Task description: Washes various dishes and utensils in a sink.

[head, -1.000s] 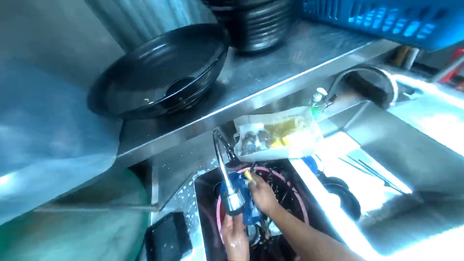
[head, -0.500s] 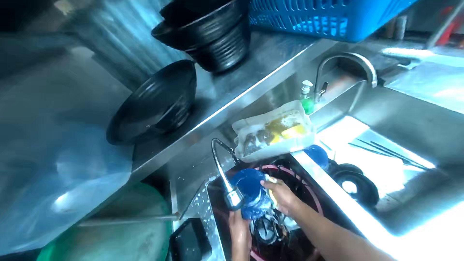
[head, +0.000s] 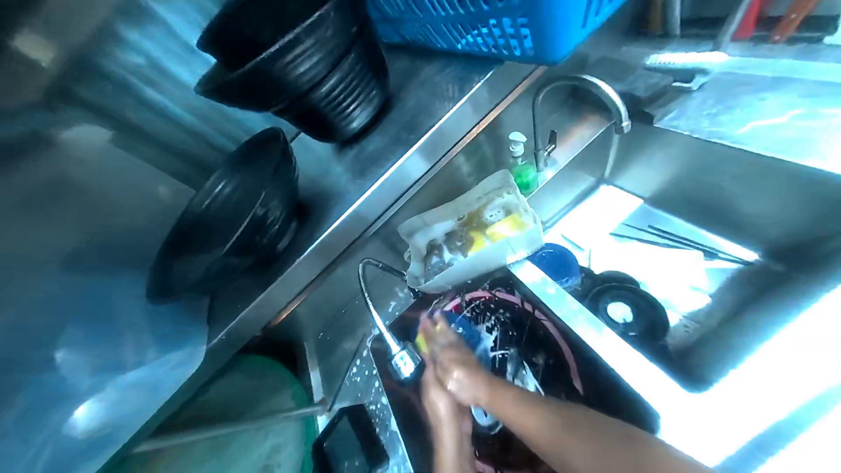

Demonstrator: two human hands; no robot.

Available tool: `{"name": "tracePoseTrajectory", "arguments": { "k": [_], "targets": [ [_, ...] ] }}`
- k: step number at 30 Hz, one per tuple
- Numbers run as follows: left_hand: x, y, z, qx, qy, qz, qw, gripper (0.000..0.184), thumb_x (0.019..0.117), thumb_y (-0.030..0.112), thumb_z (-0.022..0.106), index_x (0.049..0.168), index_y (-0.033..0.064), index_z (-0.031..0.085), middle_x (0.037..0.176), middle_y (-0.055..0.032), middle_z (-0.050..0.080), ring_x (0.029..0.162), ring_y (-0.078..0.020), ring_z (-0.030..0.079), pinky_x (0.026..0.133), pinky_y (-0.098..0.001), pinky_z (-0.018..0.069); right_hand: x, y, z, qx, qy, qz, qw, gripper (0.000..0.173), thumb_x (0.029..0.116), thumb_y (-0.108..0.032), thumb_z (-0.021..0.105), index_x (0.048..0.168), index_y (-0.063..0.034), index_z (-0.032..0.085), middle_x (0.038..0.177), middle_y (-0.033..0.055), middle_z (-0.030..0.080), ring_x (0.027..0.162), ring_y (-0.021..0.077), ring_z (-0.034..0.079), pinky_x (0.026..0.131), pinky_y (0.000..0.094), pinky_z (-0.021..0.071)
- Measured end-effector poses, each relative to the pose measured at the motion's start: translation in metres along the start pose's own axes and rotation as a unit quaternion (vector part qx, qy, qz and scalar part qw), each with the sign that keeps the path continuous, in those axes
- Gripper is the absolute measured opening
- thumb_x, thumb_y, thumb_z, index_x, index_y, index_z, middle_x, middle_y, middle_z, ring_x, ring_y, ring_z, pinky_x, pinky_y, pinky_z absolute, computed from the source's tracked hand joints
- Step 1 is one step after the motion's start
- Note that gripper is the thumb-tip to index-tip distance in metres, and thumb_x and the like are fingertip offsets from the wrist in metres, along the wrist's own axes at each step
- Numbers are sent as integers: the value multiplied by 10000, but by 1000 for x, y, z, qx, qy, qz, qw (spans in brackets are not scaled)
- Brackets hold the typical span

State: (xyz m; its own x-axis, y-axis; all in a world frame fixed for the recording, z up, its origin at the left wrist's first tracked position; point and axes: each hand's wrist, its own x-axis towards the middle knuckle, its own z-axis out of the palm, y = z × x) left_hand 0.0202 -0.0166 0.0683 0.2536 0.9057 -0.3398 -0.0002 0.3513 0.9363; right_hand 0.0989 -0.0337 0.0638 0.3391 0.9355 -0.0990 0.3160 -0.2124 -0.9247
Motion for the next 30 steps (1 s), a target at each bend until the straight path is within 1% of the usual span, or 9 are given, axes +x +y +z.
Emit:
{"name": "tracePoseTrajectory", "arguments": {
  "k": [6,10,12,14,16,19,25,28,30],
  "targets": [
    [-11,-12,-19,-21,48,24,998,413,1110,299,393,1261,-33,589,1075,-176,685,975,-240,690,873,-465,591,20,20,9,-100,39,63,992,631,1081,-448,275,1666,-235,178,1745,-36,67,1602,296,-87,1210,729,-57],
    [-3,-5,-24,40,62,54,996,356,1087,230,405,1075,-28,651,889,-135,687,818,-209,690,742,-426,601,23,-2,13,-97,-8,-35,995,634,1041,-302,404,1652,-267,238,1737,-66,126,1608,274,-44,1203,740,-34],
    [-2,2,-36,45,60,87,993,260,1052,146,501,1038,-47,673,859,-143,714,786,-208,720,735,-407,625,37,13,6,-118,54,18,991,559,1091,-417,329,1629,-264,309,1714,-33,233,1602,286,91,1235,696,77],
    [5,9,-44,-27,77,104,991,227,1040,103,469,1066,-50,634,903,-151,715,829,-223,727,754,-430,631,42,30,-7,-57,108,101,987,563,1075,-466,402,1555,-174,442,1570,79,479,1471,295,418,1196,569,349],
    [18,-2,-43,-170,73,69,980,290,1091,171,376,1200,-19,566,1033,-159,691,952,-246,706,830,-474,612,24,45,-5,102,102,159,977,566,1040,-498,521,1467,-127,516,1290,148,663,1153,278,662,995,516,541],
    [30,-49,-11,-248,56,-71,964,282,1083,239,410,1255,52,531,1050,-139,670,932,-245,681,800,-461,594,-24,52,3,216,92,217,948,428,993,-351,653,1294,-47,617,1037,152,723,835,246,724,764,456,618],
    [55,-147,-18,161,-124,-183,962,468,1027,179,611,1443,4,487,1180,-196,690,996,-287,712,839,-455,606,-93,124,-105,118,363,317,868,367,1013,-310,643,1226,-11,648,972,161,725,805,272,719,737,514,615],
    [69,-181,-35,435,-149,-149,875,484,1007,259,608,1448,68,548,1299,-143,670,1184,-273,653,1034,-490,517,-120,171,-154,134,486,403,764,422,1007,-347,647,1235,5,599,895,145,679,658,226,657,599,437,590],
    [70,-193,-31,579,-174,-80,793,554,968,273,623,1495,135,523,1480,-98,554,1360,-284,530,1132,-505,434,-138,192,-161,67,403,501,763,437,1035,-330,580,1288,26,590,1123,193,670,952,280,674,827,488,579]
  ]
}}
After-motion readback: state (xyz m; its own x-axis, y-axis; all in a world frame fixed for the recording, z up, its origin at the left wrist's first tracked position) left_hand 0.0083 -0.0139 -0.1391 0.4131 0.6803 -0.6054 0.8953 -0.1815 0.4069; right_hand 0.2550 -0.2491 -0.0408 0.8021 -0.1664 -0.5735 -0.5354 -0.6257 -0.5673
